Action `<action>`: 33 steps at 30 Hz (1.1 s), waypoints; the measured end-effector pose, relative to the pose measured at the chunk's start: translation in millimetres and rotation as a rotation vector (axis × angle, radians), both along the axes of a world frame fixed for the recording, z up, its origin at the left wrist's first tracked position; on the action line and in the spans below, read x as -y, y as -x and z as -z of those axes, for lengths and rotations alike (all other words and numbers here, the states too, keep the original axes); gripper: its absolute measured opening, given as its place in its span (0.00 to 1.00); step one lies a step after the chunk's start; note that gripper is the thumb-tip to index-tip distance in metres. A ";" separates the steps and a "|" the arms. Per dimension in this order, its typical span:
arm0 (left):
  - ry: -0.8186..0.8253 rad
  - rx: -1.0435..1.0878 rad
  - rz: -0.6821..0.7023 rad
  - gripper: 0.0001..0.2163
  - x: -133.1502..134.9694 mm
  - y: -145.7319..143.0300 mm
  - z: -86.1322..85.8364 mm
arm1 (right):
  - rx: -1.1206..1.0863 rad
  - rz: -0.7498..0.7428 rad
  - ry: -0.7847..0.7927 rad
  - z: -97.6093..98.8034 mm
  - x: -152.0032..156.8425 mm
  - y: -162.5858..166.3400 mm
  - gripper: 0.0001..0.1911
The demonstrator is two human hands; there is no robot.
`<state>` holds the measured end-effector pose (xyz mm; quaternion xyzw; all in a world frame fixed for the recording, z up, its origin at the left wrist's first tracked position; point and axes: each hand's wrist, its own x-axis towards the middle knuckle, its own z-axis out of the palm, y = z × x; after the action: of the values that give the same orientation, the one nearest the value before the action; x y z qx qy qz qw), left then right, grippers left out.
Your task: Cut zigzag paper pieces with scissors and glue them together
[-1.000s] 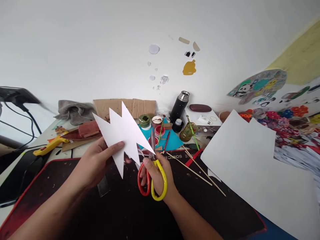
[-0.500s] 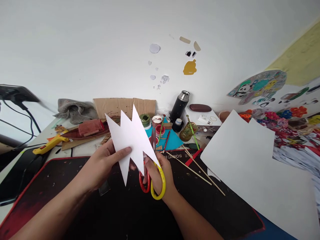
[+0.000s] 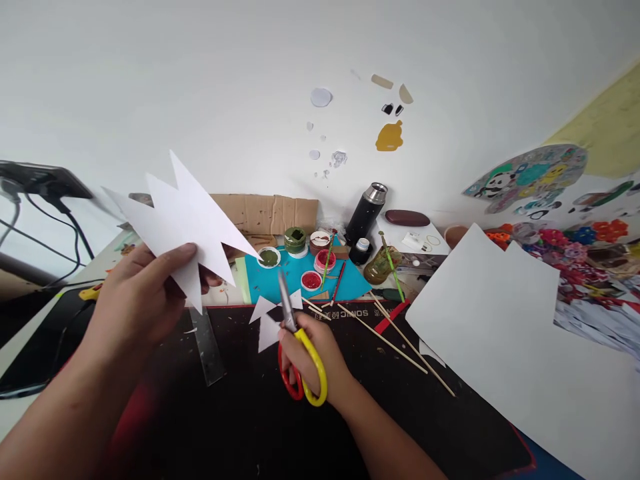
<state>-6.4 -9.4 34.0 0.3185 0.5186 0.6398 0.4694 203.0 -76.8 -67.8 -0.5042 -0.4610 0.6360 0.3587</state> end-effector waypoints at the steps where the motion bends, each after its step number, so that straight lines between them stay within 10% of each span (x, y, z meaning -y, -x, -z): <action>1: 0.003 0.004 0.011 0.09 -0.2 1.1 1.4 | 0.033 -0.036 0.005 1.8 1.5 2.5 0.14; 13: 0.098 0.035 0.241 0.22 -0.6 -4.0 24.0 | 0.075 0.161 -0.210 14.1 -16.7 -16.4 0.20; 23: -0.093 0.051 0.031 0.09 6.0 1.2 -4.7 | 0.582 -0.463 -0.426 -6.6 5.8 3.6 0.18; 33: -0.059 0.107 -0.027 0.09 9.6 5.0 -18.1 | 0.905 -0.786 -0.505 -19.9 3.9 10.9 0.18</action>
<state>-11.4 -19.1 52.1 0.2904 0.4777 0.6773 0.4783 192.1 -80.6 -47.9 -0.4162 -0.8520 0.3166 -0.0231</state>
